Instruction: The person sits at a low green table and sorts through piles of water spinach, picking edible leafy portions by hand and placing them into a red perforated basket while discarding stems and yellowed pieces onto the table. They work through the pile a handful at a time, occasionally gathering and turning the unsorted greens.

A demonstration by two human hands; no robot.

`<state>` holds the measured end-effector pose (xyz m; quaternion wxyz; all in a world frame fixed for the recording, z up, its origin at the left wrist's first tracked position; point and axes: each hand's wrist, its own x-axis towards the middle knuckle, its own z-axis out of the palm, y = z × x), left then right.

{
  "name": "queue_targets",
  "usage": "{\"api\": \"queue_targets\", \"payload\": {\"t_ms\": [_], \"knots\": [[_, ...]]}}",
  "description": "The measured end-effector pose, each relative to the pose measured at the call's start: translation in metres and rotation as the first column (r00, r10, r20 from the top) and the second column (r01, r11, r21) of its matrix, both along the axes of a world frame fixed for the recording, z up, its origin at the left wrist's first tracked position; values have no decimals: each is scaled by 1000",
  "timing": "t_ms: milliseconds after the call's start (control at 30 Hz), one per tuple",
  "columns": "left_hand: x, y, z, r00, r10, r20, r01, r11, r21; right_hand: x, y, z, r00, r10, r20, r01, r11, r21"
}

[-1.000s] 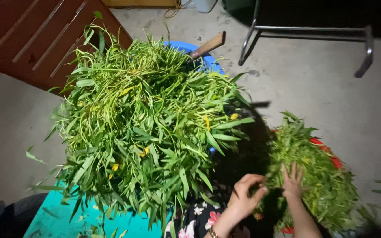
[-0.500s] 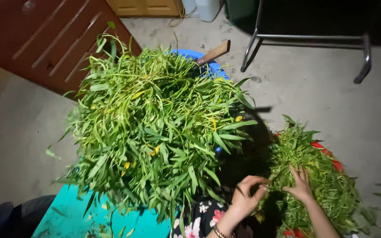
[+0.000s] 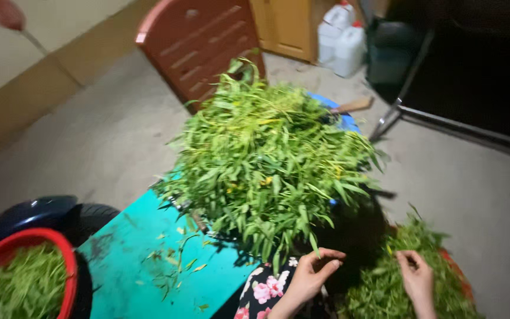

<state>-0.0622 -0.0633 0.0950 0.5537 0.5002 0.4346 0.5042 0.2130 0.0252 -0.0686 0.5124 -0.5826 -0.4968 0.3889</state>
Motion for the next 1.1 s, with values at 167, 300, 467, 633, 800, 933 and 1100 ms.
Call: {"api": "queue_targets", "payload": {"t_ms": [167, 300, 467, 633, 800, 933, 1100], "knots": [[-52, -4, 75, 997, 68, -24, -67, 996, 57, -66, 33, 33, 969, 214, -124, -203, 974, 98], [-110, 8, 123, 960, 176, -218, -97, 939, 330, -121, 40, 91, 948, 250, -196, -213, 958, 192], [-184, 87, 158, 867, 355, -350, -241, 913, 331, -208, 28, 141, 799, 437, -413, -393, 899, 192], [-229, 203, 190, 653, 548, -522, -215, 796, 566, -266, 24, 120, 611, 611, -503, -555, 784, 278], [-211, 272, 209, 198, 465, -863, 120, 862, 493, -289, 23, 79, 63, 694, -717, -726, 525, 445], [-197, 298, 232, 15, 409, -913, 118, 906, 408, -300, 17, 75, -206, 624, -753, -693, 450, 563], [-191, 303, 234, -8, 40, -999, -68, 997, 41, -307, 13, 84, -3, 607, -794, -841, 428, 331]]}}
